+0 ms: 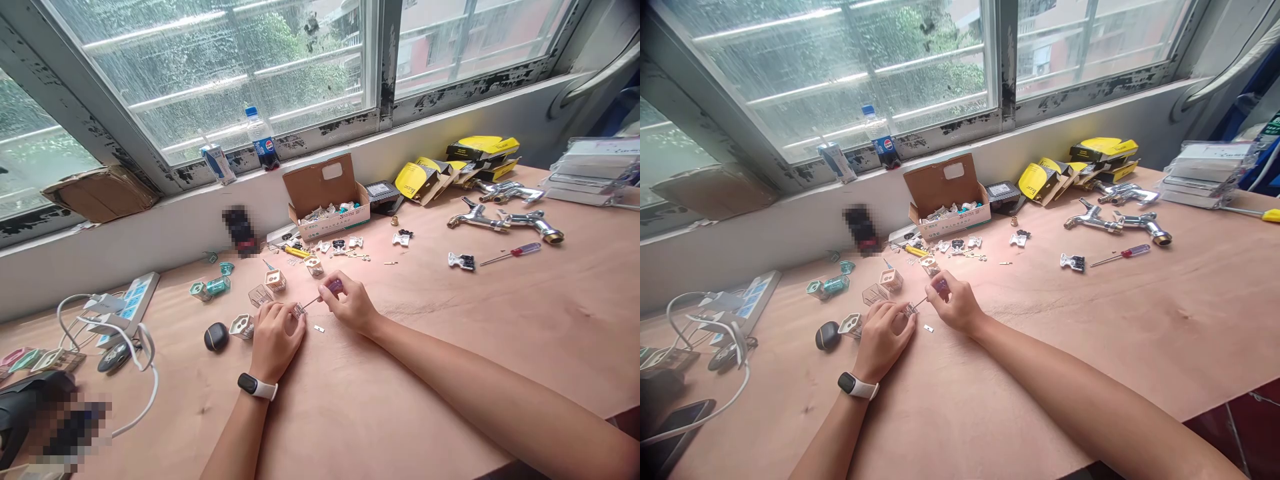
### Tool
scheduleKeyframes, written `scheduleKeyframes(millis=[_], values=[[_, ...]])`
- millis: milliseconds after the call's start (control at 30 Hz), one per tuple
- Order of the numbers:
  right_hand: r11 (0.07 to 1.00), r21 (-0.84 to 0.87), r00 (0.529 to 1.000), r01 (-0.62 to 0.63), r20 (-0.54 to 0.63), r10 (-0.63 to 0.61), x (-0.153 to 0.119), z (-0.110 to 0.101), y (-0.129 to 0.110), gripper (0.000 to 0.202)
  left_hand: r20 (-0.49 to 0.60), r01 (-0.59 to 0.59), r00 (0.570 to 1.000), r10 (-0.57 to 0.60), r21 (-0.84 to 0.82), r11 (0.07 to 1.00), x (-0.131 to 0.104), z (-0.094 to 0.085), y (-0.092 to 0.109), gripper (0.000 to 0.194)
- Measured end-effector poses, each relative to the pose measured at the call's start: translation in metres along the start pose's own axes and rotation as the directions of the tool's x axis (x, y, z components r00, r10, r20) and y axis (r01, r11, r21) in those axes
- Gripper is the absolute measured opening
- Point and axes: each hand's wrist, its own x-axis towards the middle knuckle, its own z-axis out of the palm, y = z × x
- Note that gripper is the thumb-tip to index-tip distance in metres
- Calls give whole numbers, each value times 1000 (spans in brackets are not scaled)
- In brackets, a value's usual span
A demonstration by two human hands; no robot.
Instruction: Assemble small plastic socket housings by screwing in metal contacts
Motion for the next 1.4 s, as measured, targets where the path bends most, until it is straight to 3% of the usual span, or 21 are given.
scheduleKeyframes(millis=[867, 1200, 1400], values=[[999, -37, 999, 26, 22, -25, -2, 0, 4, 19, -7, -15, 1000, 15, -4, 1000, -2, 3, -3, 20], [998, 28, 998, -64, 23, 63, -1, -1, 3, 37, 5, -44, 999, 44, 3, 999, -1, 1, -3, 19], [986, -160, 998, -45, -50, 38, 0, -3, 5, 54, -6, -47, 999, 47, -28, 999, -1, 0, -3, 21]])
